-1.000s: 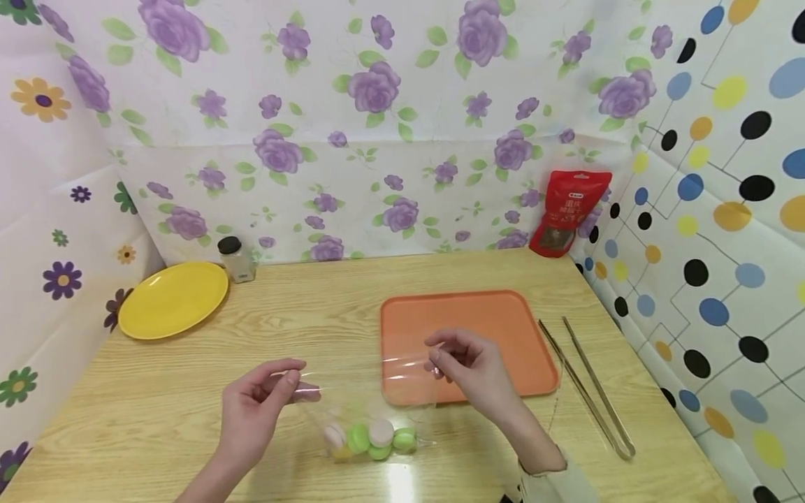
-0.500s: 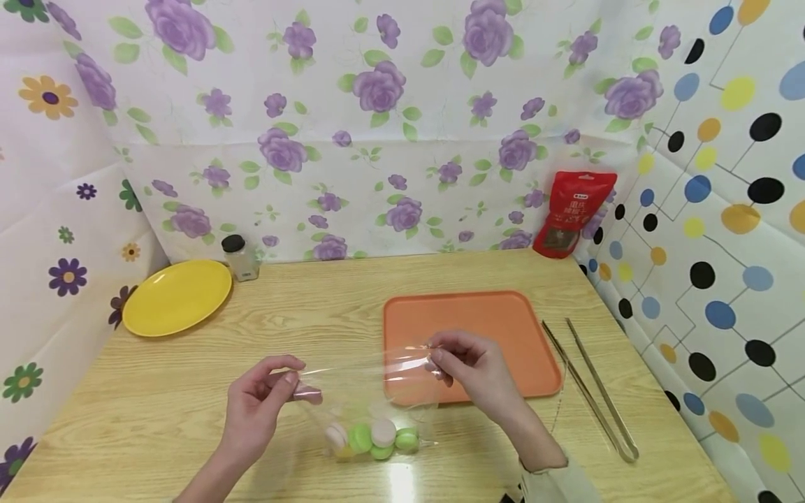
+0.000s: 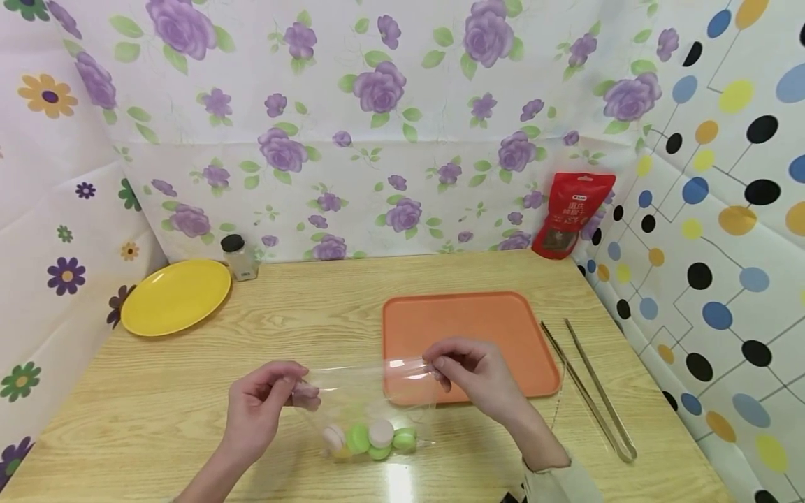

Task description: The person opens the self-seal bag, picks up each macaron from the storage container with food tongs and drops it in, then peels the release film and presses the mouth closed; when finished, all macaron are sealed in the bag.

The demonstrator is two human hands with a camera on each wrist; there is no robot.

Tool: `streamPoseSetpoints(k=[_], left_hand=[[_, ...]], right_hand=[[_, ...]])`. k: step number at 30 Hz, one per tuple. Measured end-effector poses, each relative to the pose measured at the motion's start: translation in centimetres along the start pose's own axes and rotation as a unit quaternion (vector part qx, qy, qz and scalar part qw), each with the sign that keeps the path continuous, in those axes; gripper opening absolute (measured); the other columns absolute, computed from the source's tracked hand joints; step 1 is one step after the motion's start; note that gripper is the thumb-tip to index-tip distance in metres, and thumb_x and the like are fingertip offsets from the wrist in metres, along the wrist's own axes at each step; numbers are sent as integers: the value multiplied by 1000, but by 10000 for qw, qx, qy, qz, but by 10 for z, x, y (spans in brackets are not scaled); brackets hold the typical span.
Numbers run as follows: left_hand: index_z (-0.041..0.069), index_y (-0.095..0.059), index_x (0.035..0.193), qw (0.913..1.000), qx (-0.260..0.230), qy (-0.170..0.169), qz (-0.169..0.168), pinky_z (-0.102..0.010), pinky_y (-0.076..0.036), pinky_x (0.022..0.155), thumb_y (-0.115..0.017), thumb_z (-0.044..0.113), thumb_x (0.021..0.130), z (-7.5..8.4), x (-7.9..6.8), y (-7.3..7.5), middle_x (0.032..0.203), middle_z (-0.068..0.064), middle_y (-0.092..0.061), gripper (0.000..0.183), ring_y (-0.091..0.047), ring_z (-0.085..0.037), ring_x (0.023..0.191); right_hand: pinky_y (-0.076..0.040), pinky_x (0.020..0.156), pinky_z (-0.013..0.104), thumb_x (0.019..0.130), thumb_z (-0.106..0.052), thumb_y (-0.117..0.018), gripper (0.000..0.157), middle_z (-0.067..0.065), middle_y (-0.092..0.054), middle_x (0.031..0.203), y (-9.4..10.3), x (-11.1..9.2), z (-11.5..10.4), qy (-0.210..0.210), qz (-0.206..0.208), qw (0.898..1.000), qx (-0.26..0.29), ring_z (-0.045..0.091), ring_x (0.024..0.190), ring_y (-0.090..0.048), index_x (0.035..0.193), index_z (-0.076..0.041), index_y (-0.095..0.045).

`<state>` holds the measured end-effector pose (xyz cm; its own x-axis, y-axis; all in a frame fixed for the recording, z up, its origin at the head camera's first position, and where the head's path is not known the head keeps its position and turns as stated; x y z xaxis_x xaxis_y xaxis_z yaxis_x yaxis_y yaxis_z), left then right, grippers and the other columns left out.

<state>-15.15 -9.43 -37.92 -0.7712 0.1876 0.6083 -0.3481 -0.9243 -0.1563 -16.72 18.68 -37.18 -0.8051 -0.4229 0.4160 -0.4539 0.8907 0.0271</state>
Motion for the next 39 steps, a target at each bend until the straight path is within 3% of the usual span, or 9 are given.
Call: streamPoseSetpoints(k=[7, 12, 17, 23, 28, 32, 34, 36, 39], left_hand=[[-18, -58, 101, 9997, 210, -33, -102, -36, -59, 62, -44, -14, 101, 1, 1, 0, 83, -17, -71, 15, -73, -17, 74], [-21, -53, 102, 9993, 10, -207, -318, -35, -59, 64, -34, -19, 99, 7, 2, -3, 89, -16, -71, 20, -74, -19, 77], [-19, -54, 99, 9991, 168, -352, -174, -35, -59, 60, -41, -18, 97, 9, 3, -3, 87, -13, -73, 13, -73, -20, 74], [-12, -58, 96, 9942, 1003, -308, 221, -28, -58, 59, -58, -26, 86, 8, 1, 1, 79, -17, -70, 17, -72, -14, 71], [-12, -56, 108, 9890, 1399, -460, 161, -28, -58, 65, -62, -26, 84, 11, 0, 2, 82, -17, -73, 29, -73, -15, 72], [-12, -53, 119, 9884, 1424, -519, 22, -29, -58, 67, -62, -24, 86, 12, 1, 1, 84, -17, -74, 36, -74, -16, 74], [-11, -54, 120, 9876, 1480, -516, 23, -29, -58, 68, -62, -23, 86, 12, 1, 0, 85, -16, -74, 37, -73, -15, 76], [-10, -57, 118, 9857, 1600, -524, 49, -27, -58, 68, -63, -23, 85, 13, 1, -1, 85, -14, -74, 36, -73, -14, 78], [-6, -62, 113, 9802, 1886, -600, 77, -24, -57, 67, -64, -24, 83, 15, 0, -2, 85, -12, -75, 35, -73, -13, 79]], right_hand=[[-51, 60, 36, 100, 11, -50, 20, 13, -65, 98, -1, 0, -4, 367, -337, 9988, -9, 26, 71, -54, 110, 4, -66], [-53, 70, 38, 101, 11, -44, 25, 10, -67, 106, -3, 0, -11, 825, -558, 9947, 239, 28, 80, -57, 115, 8, -65], [-56, 75, 33, 99, 11, -52, 21, 9, -69, 106, 2, -2, -6, 628, -186, 9978, -89, 24, 88, -63, 110, 4, -69], [-57, 71, 30, 92, 15, -61, 22, 12, -69, 98, 2, -2, -5, 475, 140, 9974, -527, 21, 84, -66, 105, 1, -71], [-56, 64, 30, 93, 12, -62, 19, 12, -69, 94, 4, -1, -3, 269, 326, 9961, -778, 19, 74, -65, 108, 2, -68], [-56, 65, 29, 92, 15, -61, 28, 13, -66, 95, 4, 0, -7, 300, 327, 9922, -1162, 20, 75, -65, 119, 6, -62], [-56, 69, 29, 91, 13, -65, 35, 12, -66, 98, 1, 2, -11, 407, 200, 9855, -1632, 20, 81, -64, 124, 3, -60], [-54, 77, 32, 89, 7, -71, 41, 9, -65, 107, -5, 7, -20, 581, 76, 9698, -2369, 21, 91, -63, 127, -3, -61], [-47, 88, 42, 83, -12, -82, 46, 3, -61, 120, -20, 20, -36, 742, -12, 9288, -3631, 22, 108, -56, 125, -14, -63]])
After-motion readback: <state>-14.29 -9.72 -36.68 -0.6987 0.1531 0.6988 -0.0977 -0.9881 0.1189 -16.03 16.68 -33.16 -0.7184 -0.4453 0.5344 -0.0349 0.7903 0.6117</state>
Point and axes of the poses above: each hand's wrist, its own x-axis towards the middle knuckle, its own y-axis out of the back of the hand, z = x × y, the point moved 8 cm from there along x, towards the middle knuckle
